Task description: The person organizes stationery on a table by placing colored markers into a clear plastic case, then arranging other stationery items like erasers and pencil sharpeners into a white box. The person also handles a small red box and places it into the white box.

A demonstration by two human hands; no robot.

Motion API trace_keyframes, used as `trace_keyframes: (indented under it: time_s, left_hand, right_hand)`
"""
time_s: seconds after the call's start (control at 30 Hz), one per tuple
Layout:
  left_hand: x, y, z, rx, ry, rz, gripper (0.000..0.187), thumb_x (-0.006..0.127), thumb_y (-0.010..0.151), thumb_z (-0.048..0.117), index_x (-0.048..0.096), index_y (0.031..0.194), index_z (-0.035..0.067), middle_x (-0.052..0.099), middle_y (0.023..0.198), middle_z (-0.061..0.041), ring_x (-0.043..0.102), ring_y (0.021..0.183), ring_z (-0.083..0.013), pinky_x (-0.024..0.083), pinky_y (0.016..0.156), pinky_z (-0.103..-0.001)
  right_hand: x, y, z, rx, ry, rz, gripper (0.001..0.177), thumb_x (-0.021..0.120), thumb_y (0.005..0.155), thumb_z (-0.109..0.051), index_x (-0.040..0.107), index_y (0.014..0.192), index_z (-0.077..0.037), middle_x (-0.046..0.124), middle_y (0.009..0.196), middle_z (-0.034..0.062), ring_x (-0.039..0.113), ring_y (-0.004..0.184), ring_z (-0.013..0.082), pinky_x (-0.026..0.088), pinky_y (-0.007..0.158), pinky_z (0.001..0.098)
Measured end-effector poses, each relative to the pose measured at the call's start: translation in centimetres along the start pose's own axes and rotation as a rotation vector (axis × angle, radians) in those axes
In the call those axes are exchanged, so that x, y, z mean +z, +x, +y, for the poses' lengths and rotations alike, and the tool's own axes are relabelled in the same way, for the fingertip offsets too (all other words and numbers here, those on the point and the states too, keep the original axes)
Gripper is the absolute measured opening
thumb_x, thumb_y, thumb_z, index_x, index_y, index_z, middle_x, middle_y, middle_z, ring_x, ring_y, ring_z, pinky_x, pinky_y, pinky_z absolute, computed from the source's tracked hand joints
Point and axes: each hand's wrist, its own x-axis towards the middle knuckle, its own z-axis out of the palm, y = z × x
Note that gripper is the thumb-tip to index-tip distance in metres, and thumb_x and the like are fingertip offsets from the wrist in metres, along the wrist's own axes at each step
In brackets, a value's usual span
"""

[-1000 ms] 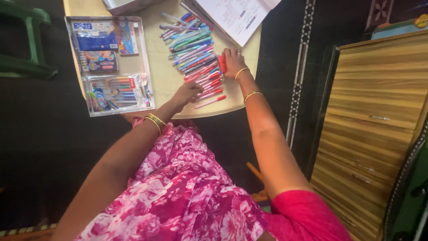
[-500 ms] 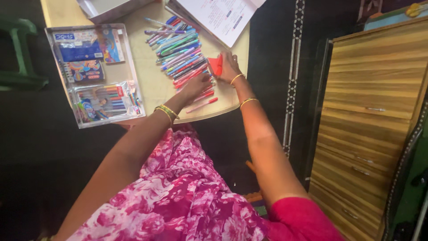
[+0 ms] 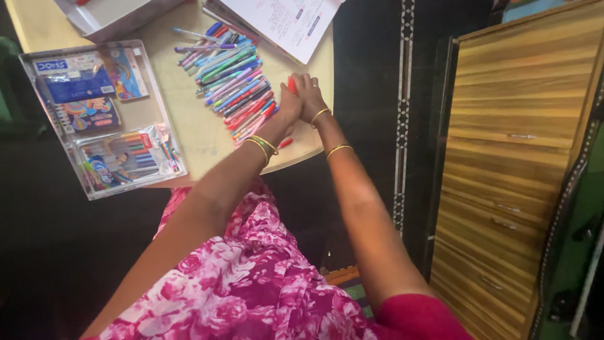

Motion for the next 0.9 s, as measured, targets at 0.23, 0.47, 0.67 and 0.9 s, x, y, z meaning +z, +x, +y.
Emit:
trace_keyframes:
  time_s: [0.23,0.47,0.67,0.9]
  left_hand:
    - [-1.2,1.6,0.2,-0.061,0.265,0.089,0.047,0.058,0.095,0.031,0.055,0.131,0.000,0.066,0.126,-0.023,0.068,0.115,-0.0325,0.056,0.096,-0.043]
    - [-1.7,1.6,1.1,-0.190,0.021,-0.002,0.053,0.060,0.091,0.033,0.051,0.135,0.006,0.061,0.131,-0.020,0.063,0.116,-0.0276,0.056,0.094,-0.042]
    - [-1.0,2.5,0.0,-0.208,-0.214,-0.047,0.055,0.063,0.097,0.034,0.034,0.138,0.009,0.057,0.126,-0.020,0.062,0.116,-0.0285,0.057,0.093,-0.044]
    - [-4.4,-0.9,3.5,-0.126,-0.267,-0.367,0.039,0.049,0.105,0.032,0.048,0.136,0.008,0.064,0.122,-0.009,0.069,0.105,-0.0197,0.064,0.079,-0.043]
  right_hand:
    - [-0.3,0.8,0.0,-0.090,-0.067,-0.024,0.060,0.081,0.074,-0.032,0.052,0.122,-0.009,0.050,0.132,0.0162,0.046,0.114,0.0393,0.036,0.097,0.0502]
    - [-1.2,-0.6,-0.4,-0.015,0.105,0.079,0.078,0.082,0.077,-0.028,0.045,0.139,-0.001,0.049,0.130,0.0171,0.046,0.115,0.0382,0.037,0.100,0.0492]
    - [-4.0,-1.1,-2.2,-0.006,0.143,0.136,0.088,0.087,0.071,-0.027,0.040,0.141,-0.002,0.051,0.127,0.0183,0.048,0.115,0.0386,0.037,0.099,0.0495]
    - [-8.9,-1.2,-5.7,0.008,0.191,0.146,0.101,0.093,0.066,-0.025,0.037,0.147,-0.004,0.050,0.133,0.0178,0.047,0.123,0.0403,0.038,0.106,0.0502]
